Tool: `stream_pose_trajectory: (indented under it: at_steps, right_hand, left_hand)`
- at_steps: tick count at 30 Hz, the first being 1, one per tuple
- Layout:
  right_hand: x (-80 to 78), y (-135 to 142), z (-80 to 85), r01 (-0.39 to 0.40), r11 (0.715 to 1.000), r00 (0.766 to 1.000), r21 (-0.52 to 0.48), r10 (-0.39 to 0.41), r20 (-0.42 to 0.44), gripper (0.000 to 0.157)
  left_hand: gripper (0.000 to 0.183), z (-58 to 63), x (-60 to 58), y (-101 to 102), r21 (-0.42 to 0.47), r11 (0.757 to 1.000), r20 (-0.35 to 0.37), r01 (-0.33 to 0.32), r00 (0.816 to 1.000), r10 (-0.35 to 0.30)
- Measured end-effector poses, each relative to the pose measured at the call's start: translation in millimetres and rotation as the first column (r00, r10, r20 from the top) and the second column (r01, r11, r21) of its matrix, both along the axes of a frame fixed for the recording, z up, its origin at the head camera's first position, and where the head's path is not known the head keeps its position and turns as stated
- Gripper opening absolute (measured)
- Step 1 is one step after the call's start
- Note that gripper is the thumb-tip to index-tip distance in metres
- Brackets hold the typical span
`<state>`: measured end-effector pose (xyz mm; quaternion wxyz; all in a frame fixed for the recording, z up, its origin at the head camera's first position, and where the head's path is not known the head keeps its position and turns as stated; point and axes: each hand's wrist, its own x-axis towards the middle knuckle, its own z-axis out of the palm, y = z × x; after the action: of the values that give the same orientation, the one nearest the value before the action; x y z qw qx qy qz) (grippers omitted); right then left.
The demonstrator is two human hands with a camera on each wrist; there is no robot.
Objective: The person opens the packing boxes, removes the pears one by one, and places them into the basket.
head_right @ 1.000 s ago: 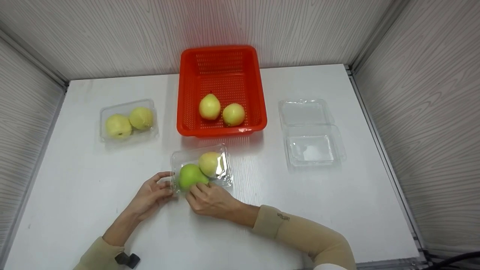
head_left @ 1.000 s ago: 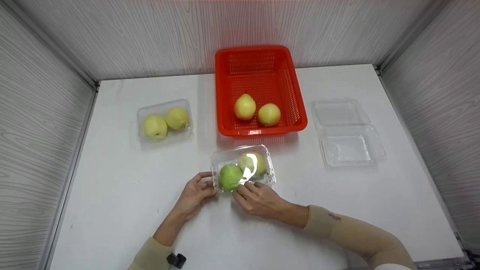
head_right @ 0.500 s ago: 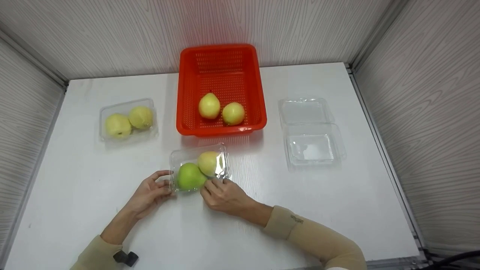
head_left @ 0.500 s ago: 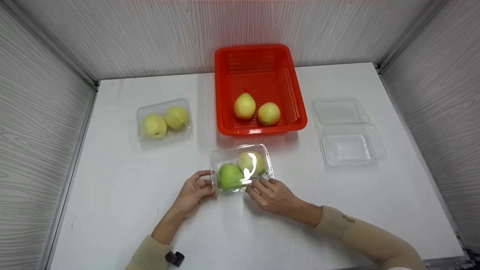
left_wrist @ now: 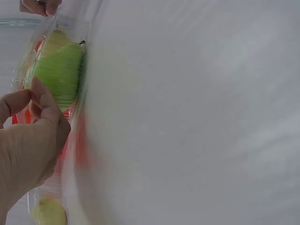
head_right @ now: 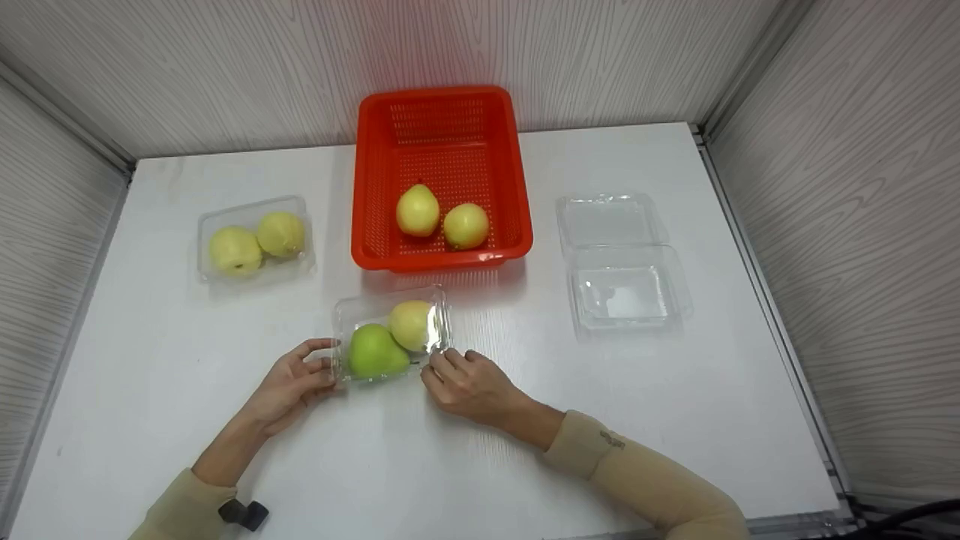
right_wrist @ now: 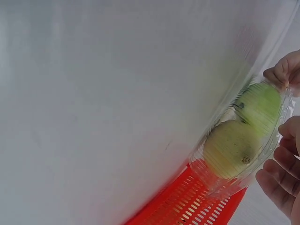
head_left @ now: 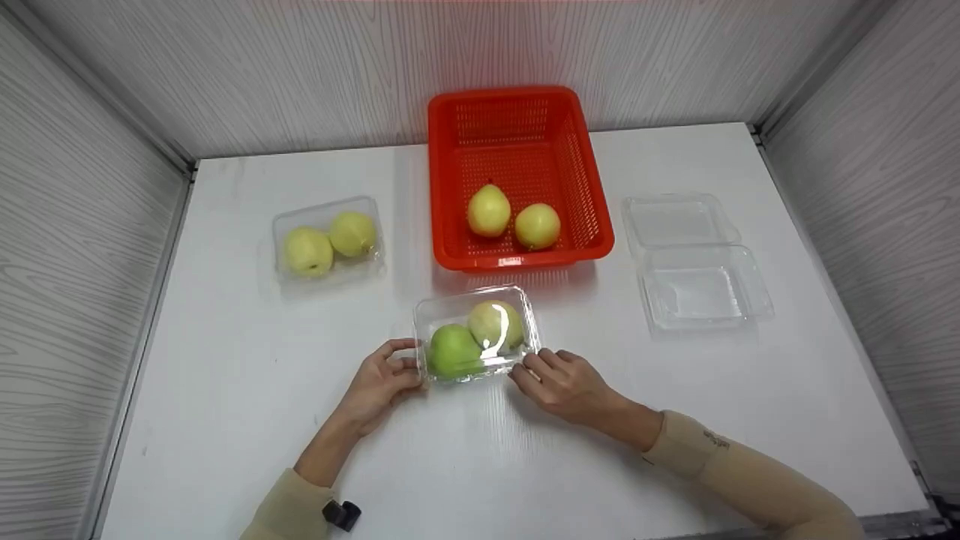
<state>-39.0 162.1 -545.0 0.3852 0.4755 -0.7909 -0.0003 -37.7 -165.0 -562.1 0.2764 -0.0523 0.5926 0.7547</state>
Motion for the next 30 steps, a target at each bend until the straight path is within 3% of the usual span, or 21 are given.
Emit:
stream_pose_trajectory:
  at_steps: [15, 30]
  right_hand:
    - [-6.3, 18.0, -1.4, 0.002, 1.000, 0.999, -0.012, -0.002, 0.036, 0.017]
    - [-12.7, 27.6, -4.6, -0.021, 0.998, 0.999, 0.060, 0.023, -0.029, 0.023]
  left_hand:
    - [0.061, 3.3, -3.6, -6.9, 0.003, 1.000, -0.014, 0.018, 1.000, -0.018]
    - [0.061, 3.5, -4.5, -7.3, -0.004, 1.000, 0.009, -0.012, 1.000, 0.012]
